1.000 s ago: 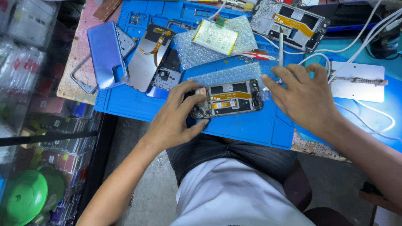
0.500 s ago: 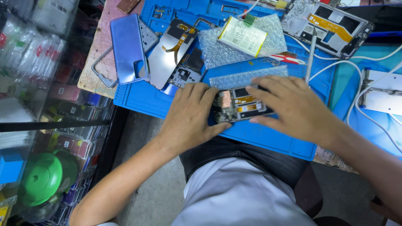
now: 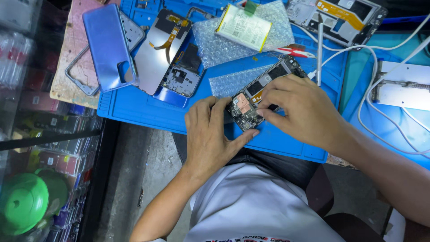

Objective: The person disassembles a mobile phone by removing the back panel and internal components, then reassembles it by connecting internal cables and reattaching the screen and battery before securing the back cover.

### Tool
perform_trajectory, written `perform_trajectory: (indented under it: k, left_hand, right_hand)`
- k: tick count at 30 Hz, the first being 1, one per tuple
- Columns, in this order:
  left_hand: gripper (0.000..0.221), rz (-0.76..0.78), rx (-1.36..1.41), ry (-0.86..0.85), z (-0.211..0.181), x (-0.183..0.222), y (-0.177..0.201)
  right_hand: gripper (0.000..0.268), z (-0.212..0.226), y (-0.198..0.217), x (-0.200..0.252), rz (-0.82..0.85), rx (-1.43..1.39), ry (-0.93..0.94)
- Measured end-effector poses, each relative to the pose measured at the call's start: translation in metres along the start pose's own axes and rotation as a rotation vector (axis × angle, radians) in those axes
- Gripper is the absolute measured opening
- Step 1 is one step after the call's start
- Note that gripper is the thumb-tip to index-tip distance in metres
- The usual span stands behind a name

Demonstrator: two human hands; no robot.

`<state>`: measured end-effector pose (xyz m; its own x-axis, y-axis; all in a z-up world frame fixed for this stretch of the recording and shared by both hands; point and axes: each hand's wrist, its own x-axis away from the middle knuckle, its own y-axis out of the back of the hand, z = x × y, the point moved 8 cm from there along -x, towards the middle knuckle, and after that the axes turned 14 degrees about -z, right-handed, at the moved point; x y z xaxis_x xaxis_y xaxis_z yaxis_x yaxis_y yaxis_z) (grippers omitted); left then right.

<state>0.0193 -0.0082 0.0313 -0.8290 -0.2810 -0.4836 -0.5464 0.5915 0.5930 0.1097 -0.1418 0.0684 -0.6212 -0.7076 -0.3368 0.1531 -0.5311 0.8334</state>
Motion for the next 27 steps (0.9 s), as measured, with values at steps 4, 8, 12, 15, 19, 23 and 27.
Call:
perform_trajectory:
  k: [4, 8, 12, 15, 19, 23, 27]
  left_hand:
    - [0.09, -0.017, 0.0, 0.016, 0.001, 0.001, 0.001]
    - [0.09, -0.01, 0.0, 0.018, 0.002, 0.002, 0.0]
    - [0.091, -0.019, -0.012, 0.029, 0.004, 0.004, -0.002]
    - [0.09, -0.023, -0.01, 0.027, 0.003, 0.003, -0.003]
    - [0.09, -0.023, -0.008, 0.027, 0.004, 0.003, -0.003]
    - [0.09, -0.02, 0.004, 0.028, 0.005, 0.003, -0.003]
    - [0.09, -0.034, -0.005, 0.017, 0.003, 0.003, -0.002]
  right_hand:
    - [0.011, 0.001, -0.004, -0.005, 0.047, 0.058, -0.043]
    - [0.011, -0.003, -0.01, -0.007, 0.078, 0.097, -0.094]
    - [0.014, 0.009, -0.002, -0.007, -0.065, 0.077, -0.014]
    - [0.015, 0.016, -0.004, -0.004, -0.056, 0.109, -0.036]
    - [0.016, 0.021, -0.006, -0.005, -0.029, 0.145, -0.032]
    - [0.015, 0.022, -0.001, -0.01, -0.053, 0.1, -0.003]
    - [0.014, 0.026, -0.002, -0.004, -0.07, 0.138, -0.03]
